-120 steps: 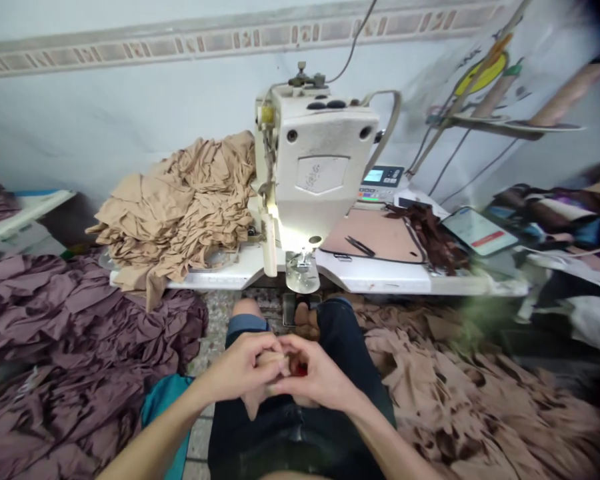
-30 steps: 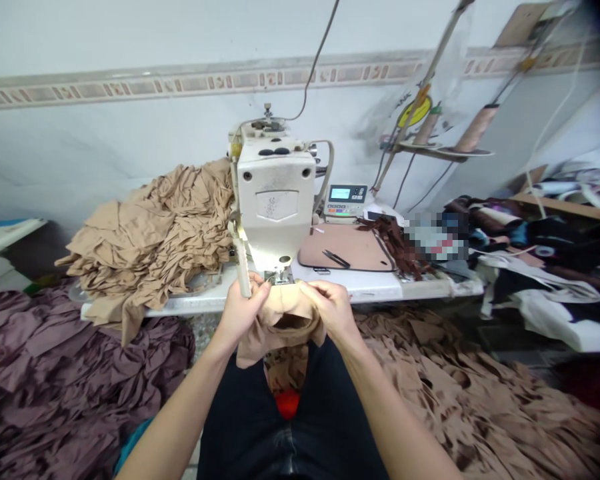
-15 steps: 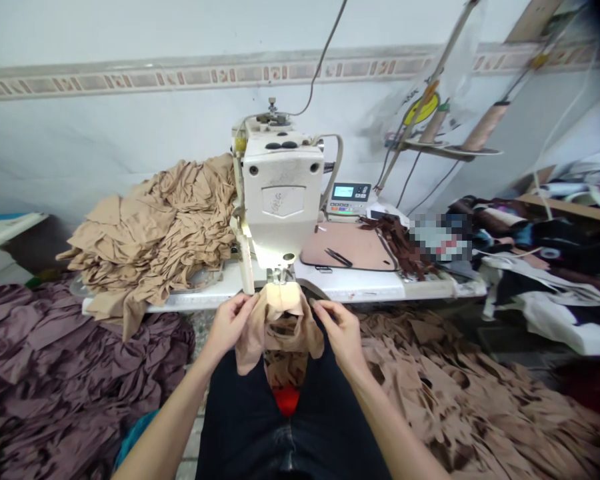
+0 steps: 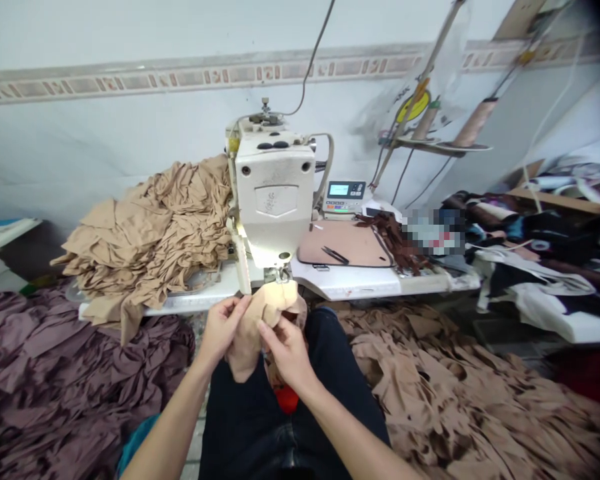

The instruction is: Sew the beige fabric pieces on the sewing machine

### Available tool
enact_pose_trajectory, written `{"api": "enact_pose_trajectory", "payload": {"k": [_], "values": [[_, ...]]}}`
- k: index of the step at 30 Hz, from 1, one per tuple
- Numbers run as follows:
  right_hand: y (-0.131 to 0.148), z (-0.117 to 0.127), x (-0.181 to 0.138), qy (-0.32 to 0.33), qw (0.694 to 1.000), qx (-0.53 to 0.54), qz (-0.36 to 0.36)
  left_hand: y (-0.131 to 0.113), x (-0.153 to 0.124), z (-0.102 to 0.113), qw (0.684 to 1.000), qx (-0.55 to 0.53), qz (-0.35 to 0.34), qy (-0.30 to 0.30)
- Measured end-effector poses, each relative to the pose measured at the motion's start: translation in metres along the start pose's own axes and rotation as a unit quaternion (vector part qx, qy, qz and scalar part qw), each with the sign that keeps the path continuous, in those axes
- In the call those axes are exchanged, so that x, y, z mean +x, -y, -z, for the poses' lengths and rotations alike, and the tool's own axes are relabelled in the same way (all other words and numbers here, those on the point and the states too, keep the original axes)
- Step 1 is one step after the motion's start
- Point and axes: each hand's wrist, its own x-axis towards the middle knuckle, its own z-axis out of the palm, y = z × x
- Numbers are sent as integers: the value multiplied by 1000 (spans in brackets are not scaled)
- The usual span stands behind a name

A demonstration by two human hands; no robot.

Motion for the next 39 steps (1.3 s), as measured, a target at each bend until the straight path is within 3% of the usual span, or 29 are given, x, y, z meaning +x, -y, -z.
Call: {"api": "enact_pose_trajectory", "payload": {"k": [2,5,7,11,12,14,16,18,20,23,29,33,36,39], "values": [[6,6,-6,-21,1000,-19,-3,10,-11,1,999,-20,17,28],[19,29,-16,19,996,-71,-45,23,-24,9,990,5,19,142],[30,47,-21,93,985,-122,-84,29,-31,13,980,37,9,195],[49,68,-26,260,928,-251,-90,23,-42,4,988,21,24,154],[54,69,-26,287,911,-285,-86,19,-46,-2,984,6,35,175],[62,72,-25,330,877,-338,-84,12,-53,-17,955,-13,54,291],[69,77,-23,359,855,-364,-87,9,-58,-27,907,-21,63,415],[74,85,-21,364,854,-360,-92,8,-61,-31,882,-22,65,467],[75,96,-20,340,876,-327,-98,7,-60,-28,889,-21,72,451],[69,107,-19,265,924,-262,-90,3,-56,-20,922,-10,74,379],[61,97,-11,102,977,-163,-92,-15,-46,-13,972,-25,29,232],[68,85,-7,47,981,-181,-48,-23,-40,-10,977,37,-55,204],[79,78,-8,19,964,-260,55,-27,-36,-9,973,92,-121,173],[88,74,-5,-10,936,-315,154,-29,-33,-12,979,78,-121,145]]}}
